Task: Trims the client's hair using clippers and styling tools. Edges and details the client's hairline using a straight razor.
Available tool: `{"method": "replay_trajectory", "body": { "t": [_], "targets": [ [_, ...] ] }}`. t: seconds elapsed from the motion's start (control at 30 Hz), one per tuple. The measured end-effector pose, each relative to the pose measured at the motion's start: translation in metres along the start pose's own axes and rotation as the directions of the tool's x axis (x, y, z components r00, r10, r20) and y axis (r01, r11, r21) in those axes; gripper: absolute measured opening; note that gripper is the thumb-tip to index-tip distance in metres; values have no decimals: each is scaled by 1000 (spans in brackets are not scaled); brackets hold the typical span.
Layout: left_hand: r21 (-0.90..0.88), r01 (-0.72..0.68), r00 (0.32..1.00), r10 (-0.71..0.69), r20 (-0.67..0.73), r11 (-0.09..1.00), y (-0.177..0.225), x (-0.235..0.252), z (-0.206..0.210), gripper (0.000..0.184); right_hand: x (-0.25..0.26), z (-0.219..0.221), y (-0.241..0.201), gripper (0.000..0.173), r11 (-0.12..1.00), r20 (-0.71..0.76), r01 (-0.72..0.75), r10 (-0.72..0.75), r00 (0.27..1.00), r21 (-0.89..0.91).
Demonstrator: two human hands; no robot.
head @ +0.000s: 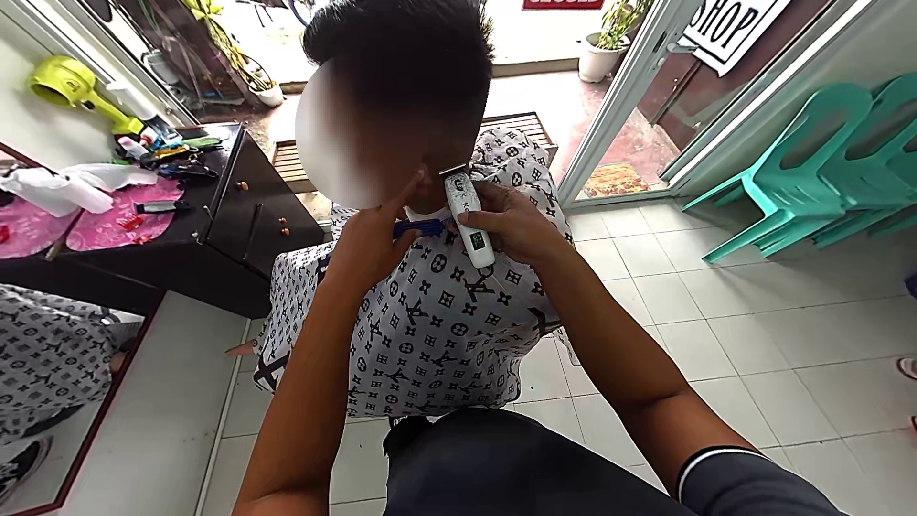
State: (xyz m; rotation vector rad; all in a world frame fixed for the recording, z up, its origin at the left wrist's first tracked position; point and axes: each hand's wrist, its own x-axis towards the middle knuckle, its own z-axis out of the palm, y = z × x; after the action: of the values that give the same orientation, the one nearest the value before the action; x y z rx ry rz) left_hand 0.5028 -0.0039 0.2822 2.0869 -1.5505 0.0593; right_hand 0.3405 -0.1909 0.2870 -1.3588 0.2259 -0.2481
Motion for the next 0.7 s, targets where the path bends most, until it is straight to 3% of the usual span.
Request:
{"method": "replay_trajectory", "body": {
  "t": [0.1, 0.27, 0.7],
  "targets": [
    [-29, 54, 998, -54, -16, 998, -3, -8, 8, 75, 3, 4, -2, 53, 998, -4, 53, -54, 999, -33],
    [-56, 109, 994, -110, -6, 992, -5, -9, 16, 79, 7, 15, -5, 72, 940, -25, 166, -182, 983, -298],
    [13, 128, 991, -128, -27, 992, -4, -9, 20, 77, 9, 18, -12, 68, 939, 11, 207, -213, 977, -274]
  ]
}}
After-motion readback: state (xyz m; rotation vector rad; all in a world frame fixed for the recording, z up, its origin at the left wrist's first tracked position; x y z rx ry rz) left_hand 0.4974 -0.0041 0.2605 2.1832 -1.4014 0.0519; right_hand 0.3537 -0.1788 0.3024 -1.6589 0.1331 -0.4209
